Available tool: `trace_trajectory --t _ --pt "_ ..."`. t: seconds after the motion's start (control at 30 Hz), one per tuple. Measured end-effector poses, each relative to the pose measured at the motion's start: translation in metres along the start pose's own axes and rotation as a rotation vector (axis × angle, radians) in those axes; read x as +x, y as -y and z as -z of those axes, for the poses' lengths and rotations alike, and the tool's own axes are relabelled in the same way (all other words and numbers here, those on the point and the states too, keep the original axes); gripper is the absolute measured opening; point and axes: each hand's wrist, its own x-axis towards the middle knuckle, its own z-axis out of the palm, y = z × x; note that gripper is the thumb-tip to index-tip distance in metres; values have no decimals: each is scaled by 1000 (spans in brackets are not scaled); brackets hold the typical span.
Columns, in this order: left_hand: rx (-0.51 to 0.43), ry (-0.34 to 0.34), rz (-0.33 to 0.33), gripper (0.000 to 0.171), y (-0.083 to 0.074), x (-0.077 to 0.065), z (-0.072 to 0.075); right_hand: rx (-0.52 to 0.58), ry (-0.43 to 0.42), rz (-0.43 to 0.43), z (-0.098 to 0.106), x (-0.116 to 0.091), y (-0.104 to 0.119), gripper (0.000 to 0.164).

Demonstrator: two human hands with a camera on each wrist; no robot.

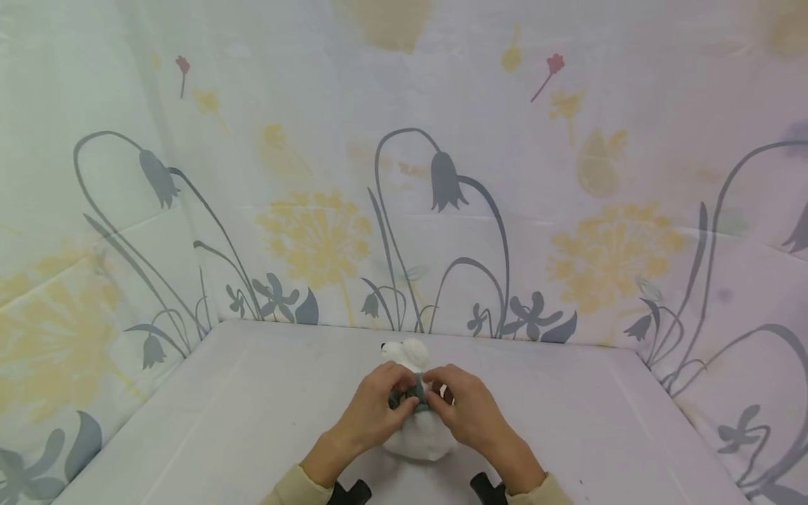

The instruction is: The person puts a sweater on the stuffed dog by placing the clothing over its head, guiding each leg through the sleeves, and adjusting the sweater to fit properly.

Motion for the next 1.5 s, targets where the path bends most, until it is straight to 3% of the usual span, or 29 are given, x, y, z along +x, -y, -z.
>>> trace_trajectory --t 0.27,0.47,0.77,1.03,1.2,1.3,1.4,1.5 --pt "-5 37 119 26 -2 -1 -2 9 41 -49 1 0 -2 25" --pt "-49 24 114 27 -2 -1 -6 48 34 -68 -1 0 -2 21" --pt "-74 18 108 28 -3 -2 -7 120 -66 -151 -8 0 -3 23" --pt "-21 25 109 36 -3 -1 -6 254 -98 -374 -1 3 -4 12" --pt "13 75 121 37 -1 -2 -9 371 -123 -557 9 6 -4 7" --pt "39 104 132 37 0 -3 -12 430 -132 -623 14 6 -5 10" --pt "59 91 143 33 0 -3 -12 407 -72 -610 16 7 -5 13" --pt "28 51 137 28 -1 -3 -10 282 23 -494 16 6 -2 23"
